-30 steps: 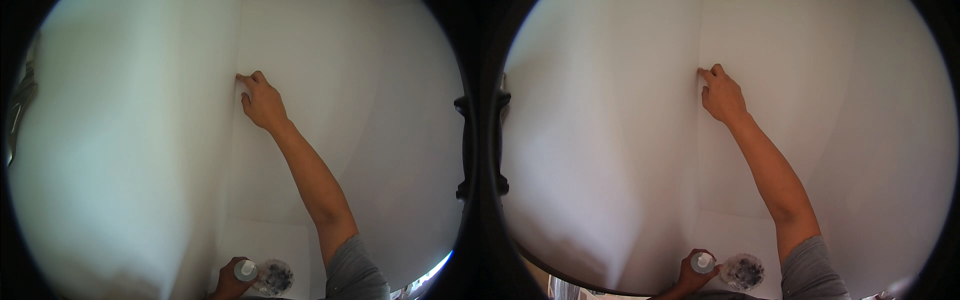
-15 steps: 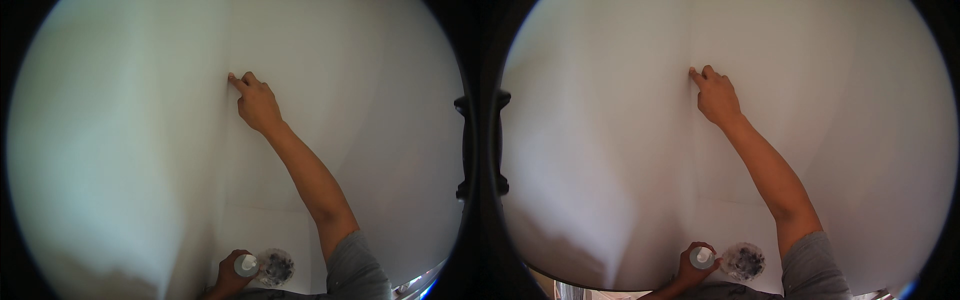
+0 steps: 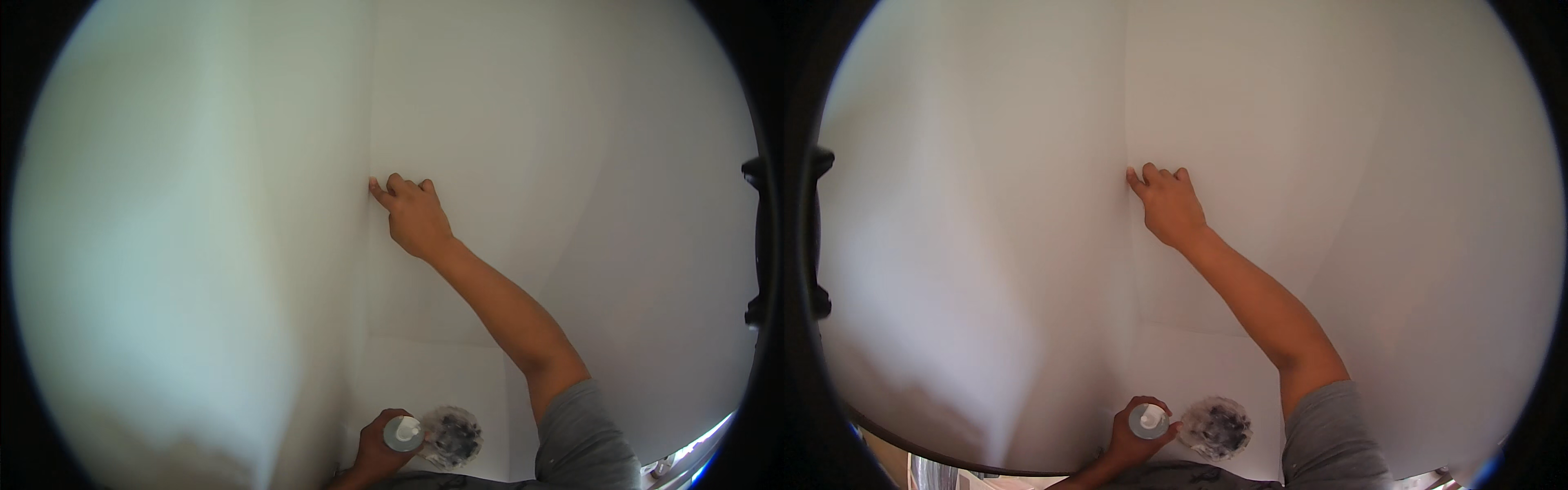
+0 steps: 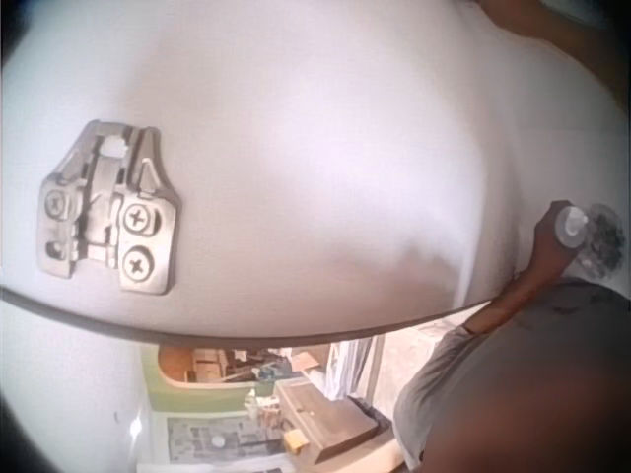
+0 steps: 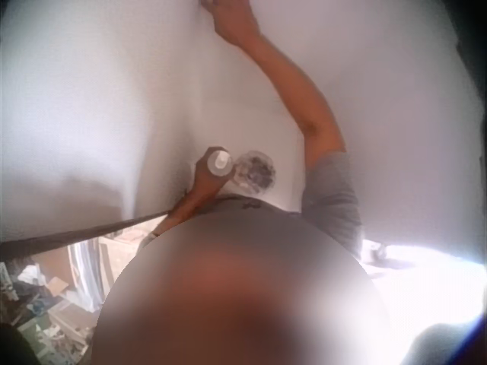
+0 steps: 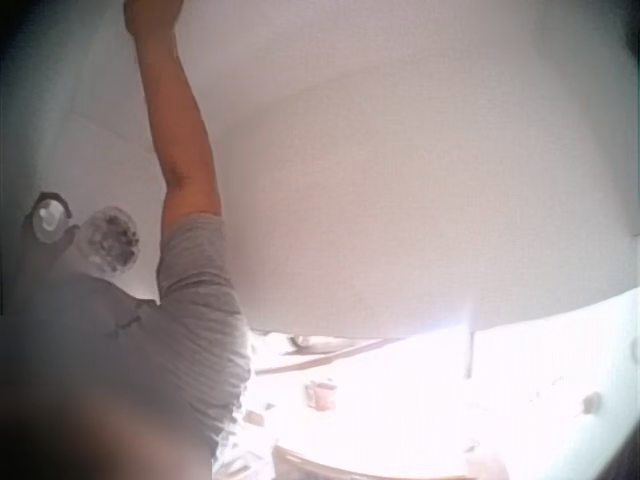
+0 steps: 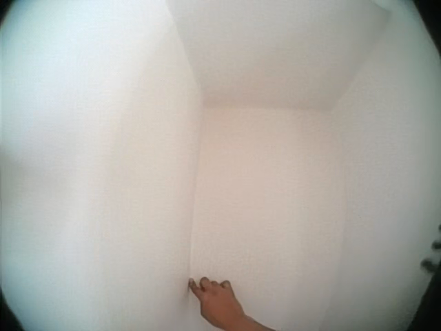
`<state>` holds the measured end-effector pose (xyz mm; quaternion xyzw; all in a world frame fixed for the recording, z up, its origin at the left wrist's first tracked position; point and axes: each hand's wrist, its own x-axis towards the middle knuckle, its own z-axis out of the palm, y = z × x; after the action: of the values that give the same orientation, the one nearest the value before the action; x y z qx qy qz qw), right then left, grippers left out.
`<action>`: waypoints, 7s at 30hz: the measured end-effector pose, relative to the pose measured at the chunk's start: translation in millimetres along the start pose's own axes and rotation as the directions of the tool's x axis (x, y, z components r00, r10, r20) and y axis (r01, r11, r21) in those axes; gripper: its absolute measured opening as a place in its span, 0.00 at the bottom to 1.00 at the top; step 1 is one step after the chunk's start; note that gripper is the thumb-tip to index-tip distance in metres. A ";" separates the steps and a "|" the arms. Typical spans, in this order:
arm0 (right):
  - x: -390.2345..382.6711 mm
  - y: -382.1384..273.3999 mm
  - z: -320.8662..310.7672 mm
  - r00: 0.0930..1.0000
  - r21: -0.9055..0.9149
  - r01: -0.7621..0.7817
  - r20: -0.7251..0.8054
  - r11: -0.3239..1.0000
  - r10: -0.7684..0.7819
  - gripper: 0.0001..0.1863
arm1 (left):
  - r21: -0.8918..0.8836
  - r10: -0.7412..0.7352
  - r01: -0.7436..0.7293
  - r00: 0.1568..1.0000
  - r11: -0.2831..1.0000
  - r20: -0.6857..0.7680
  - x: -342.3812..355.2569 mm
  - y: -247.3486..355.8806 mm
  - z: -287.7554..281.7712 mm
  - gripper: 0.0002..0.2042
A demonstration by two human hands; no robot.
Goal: The person uses a caulking gun to apply sealant along the interior corners and edges of a white cabinet. They repeatedly dispense small amounts of caulk and smooth each bead with a finger, working along the top and side seams.
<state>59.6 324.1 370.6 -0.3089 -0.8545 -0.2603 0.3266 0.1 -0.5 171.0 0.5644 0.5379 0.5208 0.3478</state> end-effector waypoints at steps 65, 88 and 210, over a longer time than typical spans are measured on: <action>-489.4 -186.8 -130.4 0.356 0.337 -0.690 0.928 -0.641 0.105 0.23 | -0.451 0.245 -0.263 0.964 0.853 -0.098 -40.5 119.3 36.1 0.24; -434.8 -232.2 -181.3 0.907 -0.022 0.045 0.420 -0.999 0.032 0.19 | -0.801 0.141 0.050 0.976 0.596 0.166 -17.1 148.0 38.4 0.23; -44.9 -73.8 -31.7 0.992 -0.098 0.016 0.124 0.995 -0.004 0.39 | -0.030 -0.086 0.087 0.996 0.996 0.030 -81.3 74.6 -15.5 0.21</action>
<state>47.4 237.8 341.0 -0.3359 -0.8607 -0.2844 0.2558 13.4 -95.3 228.0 0.5424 0.5486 0.5054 0.3865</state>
